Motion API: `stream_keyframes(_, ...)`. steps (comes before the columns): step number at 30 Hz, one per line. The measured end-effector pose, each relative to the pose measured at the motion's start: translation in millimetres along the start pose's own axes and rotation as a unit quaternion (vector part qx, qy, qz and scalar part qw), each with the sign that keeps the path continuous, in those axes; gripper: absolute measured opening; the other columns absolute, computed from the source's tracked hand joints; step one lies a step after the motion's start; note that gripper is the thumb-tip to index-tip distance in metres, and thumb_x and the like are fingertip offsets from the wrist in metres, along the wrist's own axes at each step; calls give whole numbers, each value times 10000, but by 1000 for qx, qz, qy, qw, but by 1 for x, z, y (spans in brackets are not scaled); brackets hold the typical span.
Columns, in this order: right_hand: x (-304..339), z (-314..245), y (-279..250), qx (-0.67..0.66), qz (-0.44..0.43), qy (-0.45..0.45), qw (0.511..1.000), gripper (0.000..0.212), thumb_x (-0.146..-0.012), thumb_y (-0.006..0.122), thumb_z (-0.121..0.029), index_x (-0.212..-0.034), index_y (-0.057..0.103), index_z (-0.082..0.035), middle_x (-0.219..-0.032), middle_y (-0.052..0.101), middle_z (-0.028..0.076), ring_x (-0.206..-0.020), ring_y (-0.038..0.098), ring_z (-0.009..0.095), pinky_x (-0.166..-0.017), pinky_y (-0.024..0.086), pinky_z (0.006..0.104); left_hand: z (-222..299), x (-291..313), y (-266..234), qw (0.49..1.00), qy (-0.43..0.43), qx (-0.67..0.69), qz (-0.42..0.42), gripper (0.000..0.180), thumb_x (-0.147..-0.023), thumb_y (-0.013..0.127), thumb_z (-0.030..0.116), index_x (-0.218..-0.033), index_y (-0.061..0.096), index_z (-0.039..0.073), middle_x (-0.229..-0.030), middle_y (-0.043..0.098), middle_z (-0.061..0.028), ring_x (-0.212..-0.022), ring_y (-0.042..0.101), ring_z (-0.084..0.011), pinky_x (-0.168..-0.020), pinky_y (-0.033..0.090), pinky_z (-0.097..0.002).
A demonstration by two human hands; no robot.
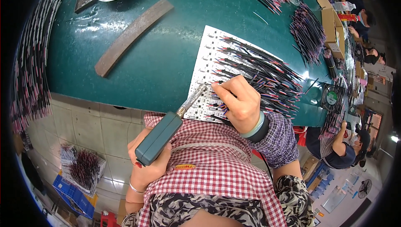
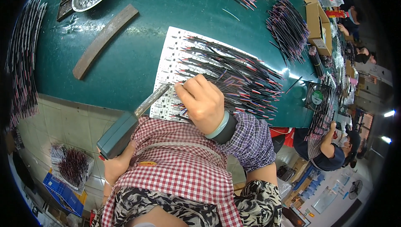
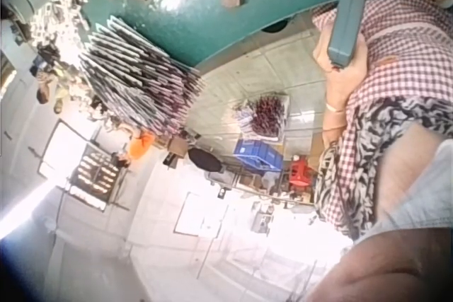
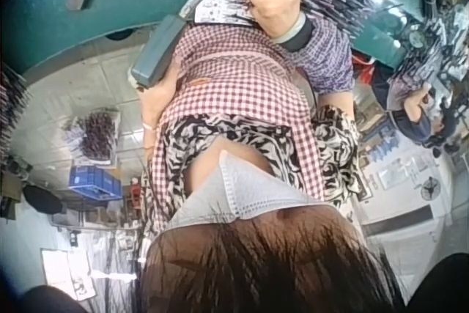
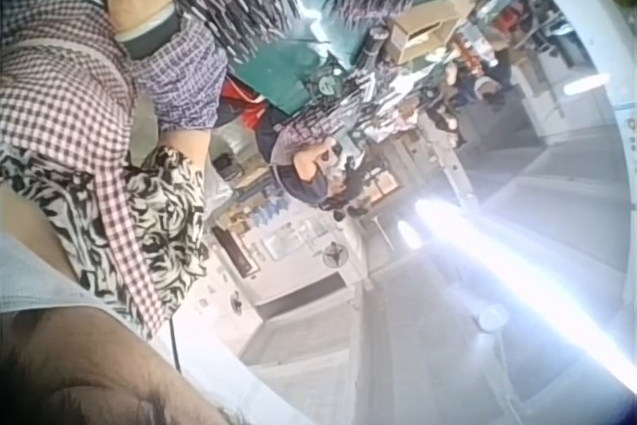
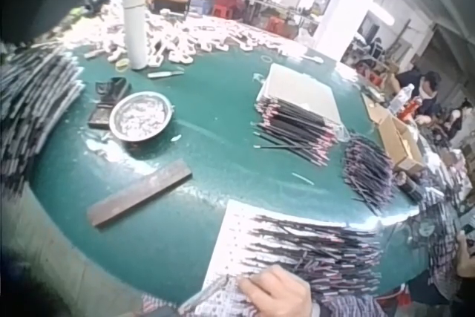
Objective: The person solders wires onto circuit board panels using a soldering gun. After finishing a panel, they set it aside, arrange a bundle of wires onto a new circuit board panel, and solder the wires to the board.
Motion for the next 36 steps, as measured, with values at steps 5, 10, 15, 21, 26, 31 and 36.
stream_keyframes(5,0,-2,1,13,-6,-15,1000,365,-635,638,-23,-990,702,33,-812,600,95,-719,589,258,-593,488,350,2,-3,-1,999,30,-22,2,126,-690,686,-32,-804,633,-42,-784,615,-126,-623,621,-246,-566,485,-327)
stream_keyframes(10,-1,-3,0,11,-6,-18,1000,363,-640,640,-28,-992,701,34,-809,600,95,-716,586,257,-591,487,352,-10,8,-1,1000,13,-5,16,166,-706,699,-20,-867,662,-42,-791,627,-119,-625,626,-229,-571,486,-319)
stream_keyframes(15,1,-2,-2,4,-15,-7,1000,390,-629,638,10,-1014,693,37,-814,602,99,-723,588,268,-594,488,356,-9,19,-2,994,-43,83,56,175,-770,729,6,-932,688,-45,-835,673,-114,-674,653,-202,-608,502,-307)
stream_keyframes(21,-9,7,-39,-69,100,48,991,252,-831,599,28,-1073,665,49,-746,555,56,-635,539,158,-539,450,289,0,24,-2,975,-120,160,98,184,-814,742,-6,-988,700,-51,-908,716,-103,-765,669,-167,-680,524,-298)
stream_keyframes(26,-24,18,-90,-418,269,191,847,204,-1024,485,-29,-1187,585,41,-721,498,-27,-578,401,32,-487,321,215,-5,22,-5,973,-116,162,113,214,-814,750,-4,-1016,701,-55,-928,721,-99,-792,670,-161,-706,530,-295)
stream_keyframes(31,-8,33,-33,-343,222,254,877,164,-1001,538,-44,-1155,561,6,-778,521,5,-655,471,73,-581,386,215,-5,20,-4,972,-123,165,116,234,-801,758,-10,-1024,705,-55,-944,723,-95,-802,670,-160,-719,529,-292)
stream_keyframes(36,-12,9,-35,-21,149,37,988,267,-796,655,81,-1043,688,-18,-822,561,105,-675,573,228,-601,470,277,-5,22,-4,977,-85,146,131,232,-803,754,-11,-1025,704,-54,-952,723,-96,-813,672,-163,-725,529,-291)
Point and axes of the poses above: each hand's wrist, its own x-axis away from the middle knuckle, its own y-axis out of the palm, z = x × y, the point moved 1 cm from there along -x, towards the middle knuckle
